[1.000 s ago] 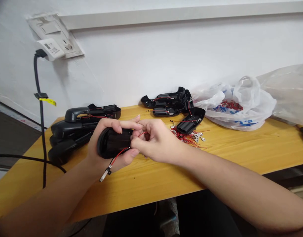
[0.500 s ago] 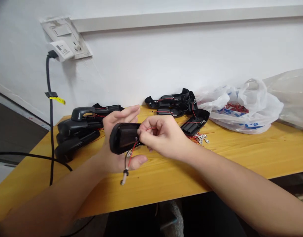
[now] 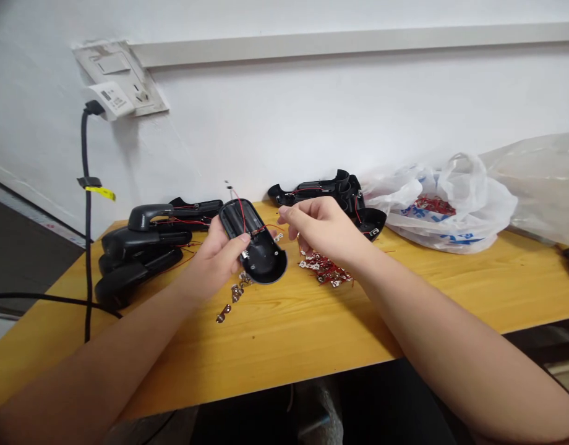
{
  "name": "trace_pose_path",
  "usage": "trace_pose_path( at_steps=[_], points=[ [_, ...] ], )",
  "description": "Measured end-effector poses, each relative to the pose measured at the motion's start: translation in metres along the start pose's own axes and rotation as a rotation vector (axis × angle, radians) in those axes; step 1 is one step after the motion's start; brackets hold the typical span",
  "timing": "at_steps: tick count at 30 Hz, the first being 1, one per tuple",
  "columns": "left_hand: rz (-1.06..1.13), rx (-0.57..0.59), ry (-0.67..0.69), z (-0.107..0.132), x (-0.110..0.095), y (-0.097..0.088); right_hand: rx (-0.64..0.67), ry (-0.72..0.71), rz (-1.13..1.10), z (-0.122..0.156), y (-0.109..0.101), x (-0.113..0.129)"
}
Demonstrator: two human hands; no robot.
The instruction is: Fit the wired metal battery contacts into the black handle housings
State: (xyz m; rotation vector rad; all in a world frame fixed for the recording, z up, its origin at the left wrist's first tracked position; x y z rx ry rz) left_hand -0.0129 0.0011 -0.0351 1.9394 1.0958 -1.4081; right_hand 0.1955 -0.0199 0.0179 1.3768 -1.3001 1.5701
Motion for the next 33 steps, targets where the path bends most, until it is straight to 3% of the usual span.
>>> trace_pose_path(
  at_steps=[4,7,16,24,33],
  points=[
    [0.130,-0.005,-0.185,0.002,-0.003,-0.001,0.239,0.034,-0.065,-0.001,0.007,-0.008],
    [0.067,0.054,-0.194,0.003,-0.012,-0.001,0.342,0.029,-0.078,0.000,0.012,-0.014],
    [-0.157,0.065,-0.352,0.005,-0.038,0.007,0.357,-0.053,-0.093,0.000,0.017,-0.011],
    [-0.219,0.087,-0.378,0.006,-0.032,0.003,0.321,-0.104,0.111,0.003,0.021,-0.007],
    [-0.246,0.098,-0.381,0.004,-0.034,0.003,0.326,-0.037,0.076,0.005,0.025,-0.008]
  ],
)
Point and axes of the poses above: each hand's wrist, its own z-axis away from the middle knuckle, its own y-axis out of the palm, x = y × z, the point moved 1 cm from there along -z, towards the middle knuckle, and after that the axes turned 11 degrees about x, right-handed, at the moved point
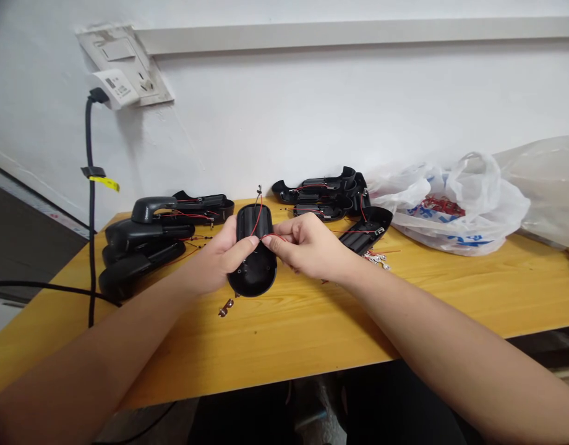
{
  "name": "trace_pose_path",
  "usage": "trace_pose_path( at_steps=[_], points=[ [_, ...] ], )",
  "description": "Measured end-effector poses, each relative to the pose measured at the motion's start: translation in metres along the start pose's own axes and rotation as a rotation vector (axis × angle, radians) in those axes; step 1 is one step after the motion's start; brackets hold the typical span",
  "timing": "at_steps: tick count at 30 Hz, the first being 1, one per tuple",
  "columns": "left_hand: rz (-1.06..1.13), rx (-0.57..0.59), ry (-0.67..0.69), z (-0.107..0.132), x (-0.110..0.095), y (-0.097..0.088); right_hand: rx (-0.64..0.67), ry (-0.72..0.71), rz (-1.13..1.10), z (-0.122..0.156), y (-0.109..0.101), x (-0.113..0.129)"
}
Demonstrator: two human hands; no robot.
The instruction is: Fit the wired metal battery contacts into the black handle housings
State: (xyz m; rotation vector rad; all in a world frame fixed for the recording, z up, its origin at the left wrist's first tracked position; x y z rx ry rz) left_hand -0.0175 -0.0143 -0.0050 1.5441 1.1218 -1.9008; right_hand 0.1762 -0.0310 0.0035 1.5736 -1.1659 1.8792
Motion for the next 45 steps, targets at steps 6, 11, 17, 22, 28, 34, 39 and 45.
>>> trace_pose_path(
  at_steps=[6,11,17,22,28,34,39,45],
  points=[
    [0.077,0.035,-0.012,-0.005,0.007,-0.002,-0.014,0.013,-0.025,-0.002,0.000,-0.002],
    [0.078,0.026,0.029,-0.002,0.004,-0.001,-0.011,-0.044,-0.091,-0.002,-0.003,0.001],
    [-0.059,0.062,0.141,0.004,0.001,0.001,0.081,-0.021,-0.225,-0.003,-0.008,-0.004],
    [-0.084,0.134,0.095,0.006,-0.001,0.002,0.130,0.004,-0.224,-0.004,-0.007,-0.005],
    [0.116,0.238,0.026,0.010,0.002,-0.002,0.138,-0.094,-0.146,0.000,-0.001,-0.001],
    [0.522,0.224,0.092,0.011,-0.004,0.005,0.077,-0.194,0.030,0.003,-0.007,-0.005],
    [0.414,0.219,0.047,0.008,-0.010,0.008,0.139,-0.166,-0.013,-0.002,-0.021,-0.012],
    [-0.177,-0.097,0.141,0.016,-0.030,-0.035,-0.342,-0.100,0.116,-0.008,-0.048,-0.012]
  ],
)
Point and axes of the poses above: each hand's wrist, its own z-axis away from the middle knuckle, its own y-axis out of the palm, x = y × z, the point moved 1 cm from there along -z, towards the middle knuckle, and after that the axes turned 11 degrees about x, right-handed, at the moved point
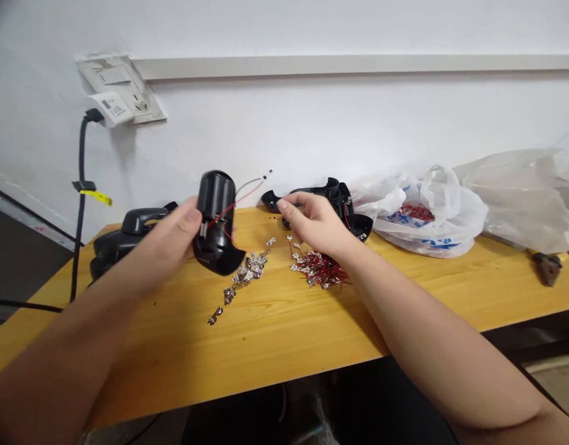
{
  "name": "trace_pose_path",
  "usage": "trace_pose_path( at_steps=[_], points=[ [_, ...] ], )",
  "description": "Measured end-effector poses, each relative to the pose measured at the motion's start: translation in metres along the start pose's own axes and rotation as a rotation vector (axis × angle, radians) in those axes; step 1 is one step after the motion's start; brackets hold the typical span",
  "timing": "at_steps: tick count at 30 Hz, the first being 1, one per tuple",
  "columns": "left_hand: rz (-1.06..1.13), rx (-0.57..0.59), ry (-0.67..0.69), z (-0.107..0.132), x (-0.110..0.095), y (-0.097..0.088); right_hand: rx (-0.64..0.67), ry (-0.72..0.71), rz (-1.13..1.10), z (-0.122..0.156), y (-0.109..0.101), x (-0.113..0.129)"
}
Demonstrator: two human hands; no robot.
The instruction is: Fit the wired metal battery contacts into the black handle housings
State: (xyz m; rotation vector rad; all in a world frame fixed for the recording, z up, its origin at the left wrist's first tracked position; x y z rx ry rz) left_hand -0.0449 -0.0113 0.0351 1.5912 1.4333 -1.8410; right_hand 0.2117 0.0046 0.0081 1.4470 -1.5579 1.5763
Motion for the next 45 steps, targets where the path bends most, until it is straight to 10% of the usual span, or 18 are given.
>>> trace_pose_path(
  at_steps=[8,14,23,33,40,45],
  points=[
    [-0.673,0.001,-0.444,0.013,0.017,-0.065,-0.102,0.030,0.522,-0.013,-0.020,-0.033],
    [-0.802,0.060,-0.512,0.008,0.030,-0.062,0.081,0.156,1.055,-0.025,-0.016,-0.056],
    [-0.836,0.124,-0.546,0.000,0.033,-0.047,0.058,0.216,1.134,-0.037,-0.012,-0.057],
    [-0.851,0.042,-0.390,-0.001,0.026,-0.031,-0.361,-0.176,0.655,-0.010,-0.008,-0.008],
    [-0.483,-0.058,-0.058,-0.002,0.009,0.006,0.037,-0.224,-0.122,0.010,0.035,0.015],
    [0.168,-0.076,-0.033,-0.008,0.023,0.039,0.158,-0.198,-0.191,0.001,0.043,0.008]
  ],
)
Point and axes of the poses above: each hand's wrist, its own z-axis away from the middle knuckle, its own y-axis out of the palm, x = y × z, the point moved 1 cm from there along -z, towards the middle knuckle, and after that the axes turned 11 degrees about x, right-handed, at the moved point
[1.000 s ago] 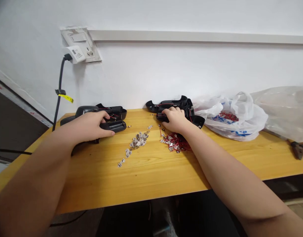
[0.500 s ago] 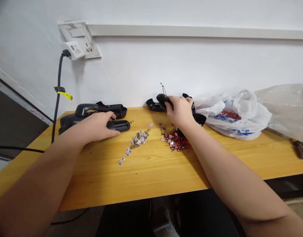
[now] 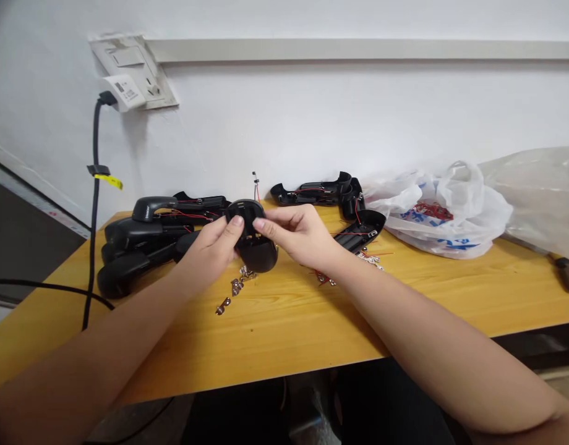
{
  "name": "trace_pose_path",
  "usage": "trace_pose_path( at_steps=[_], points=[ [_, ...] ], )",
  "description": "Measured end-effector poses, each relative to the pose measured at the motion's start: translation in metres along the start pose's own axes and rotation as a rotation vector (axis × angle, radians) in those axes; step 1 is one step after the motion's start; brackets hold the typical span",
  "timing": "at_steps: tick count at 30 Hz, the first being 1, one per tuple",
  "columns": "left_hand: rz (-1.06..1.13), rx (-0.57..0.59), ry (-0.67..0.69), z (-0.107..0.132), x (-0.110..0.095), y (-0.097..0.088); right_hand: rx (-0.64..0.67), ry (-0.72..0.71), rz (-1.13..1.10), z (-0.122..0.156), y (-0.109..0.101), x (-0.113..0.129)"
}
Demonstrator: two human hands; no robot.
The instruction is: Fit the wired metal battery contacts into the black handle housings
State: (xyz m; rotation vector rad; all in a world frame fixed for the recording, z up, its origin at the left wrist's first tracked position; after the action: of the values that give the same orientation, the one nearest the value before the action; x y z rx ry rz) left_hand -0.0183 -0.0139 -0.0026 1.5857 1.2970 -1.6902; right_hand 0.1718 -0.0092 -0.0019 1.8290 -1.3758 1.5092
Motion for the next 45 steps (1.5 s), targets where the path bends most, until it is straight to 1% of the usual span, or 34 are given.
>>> trace_pose_path(
  at_steps=[2,3,5,6,8,10,12,13,16,18,23,26,27,29,31,32,35,37,40,45],
  points=[
    [0.277,0.009,-0.076,-0.003,0.004,0.005,-0.069,0.034,0.117,-0.003,-0.011,-0.008],
    [0.382,-0.008,-0.123,-0.005,0.004,0.005,-0.103,0.065,0.194,-0.004,-0.018,-0.012],
    [0.517,-0.092,-0.211,-0.007,-0.001,0.001,-0.107,0.141,0.397,-0.006,-0.030,-0.023],
    [0.563,-0.140,-0.243,-0.008,-0.005,-0.001,-0.073,0.176,0.510,-0.008,-0.034,-0.029],
    [0.646,-0.214,-0.297,-0.009,-0.012,-0.006,0.039,0.219,0.695,-0.011,-0.038,-0.041],
    [0.705,-0.270,-0.311,-0.008,-0.018,-0.008,0.146,0.215,0.773,-0.015,-0.039,-0.051],
    [0.730,-0.270,-0.286,-0.007,-0.021,-0.006,0.216,0.185,0.769,-0.019,-0.037,-0.058],
    [0.732,-0.239,-0.273,-0.006,-0.022,-0.004,0.237,0.164,0.753,-0.021,-0.036,-0.060],
    [0.697,-0.087,-0.286,-0.001,-0.022,0.003,0.290,0.104,0.709,-0.024,-0.033,-0.061],
    [0.660,-0.014,-0.311,0.001,-0.020,0.007,0.309,0.075,0.689,-0.025,-0.032,-0.062],
    [0.638,0.043,-0.330,0.002,-0.013,0.014,0.310,0.056,0.640,-0.026,-0.028,-0.069],
    [0.675,0.054,-0.321,0.002,-0.012,0.015,0.264,0.080,0.634,-0.027,-0.030,-0.067],
    [0.692,0.056,-0.312,0.002,-0.013,0.014,0.214,0.091,0.626,-0.026,-0.032,-0.063],
    [0.710,0.064,-0.307,0.002,-0.013,0.014,0.059,0.103,0.598,-0.024,-0.037,-0.052],
    [0.703,0.068,-0.311,0.002,-0.014,0.014,-0.088,0.092,0.566,-0.019,-0.040,-0.036],
    [0.695,0.064,-0.314,0.002,-0.014,0.015,-0.127,0.077,0.557,-0.017,-0.040,-0.028],
    [0.664,0.048,-0.329,0.002,-0.012,0.016,-0.158,0.016,0.536,-0.008,-0.033,-0.004],
    [0.639,0.049,-0.328,0.001,-0.010,0.016,-0.173,-0.039,0.514,-0.004,-0.026,0.005],
    [0.617,0.063,-0.309,0.001,-0.008,0.017,-0.154,-0.104,0.488,-0.001,-0.018,0.009],
    [0.582,0.079,-0.316,0.002,-0.009,0.018,-0.099,-0.136,0.453,-0.001,-0.014,0.004]
  ],
)
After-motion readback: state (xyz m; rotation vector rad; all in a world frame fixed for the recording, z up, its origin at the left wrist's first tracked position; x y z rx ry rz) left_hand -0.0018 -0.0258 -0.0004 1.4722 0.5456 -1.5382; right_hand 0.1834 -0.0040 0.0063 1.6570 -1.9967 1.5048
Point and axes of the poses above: each hand's wrist, its own z-axis away from the middle knuckle, its own y-axis out of the palm, x = y × z, the point moved 1 cm from there along -z, towards the middle knuckle, and after that the axes turned 11 degrees about x, right-handed, at the moved point
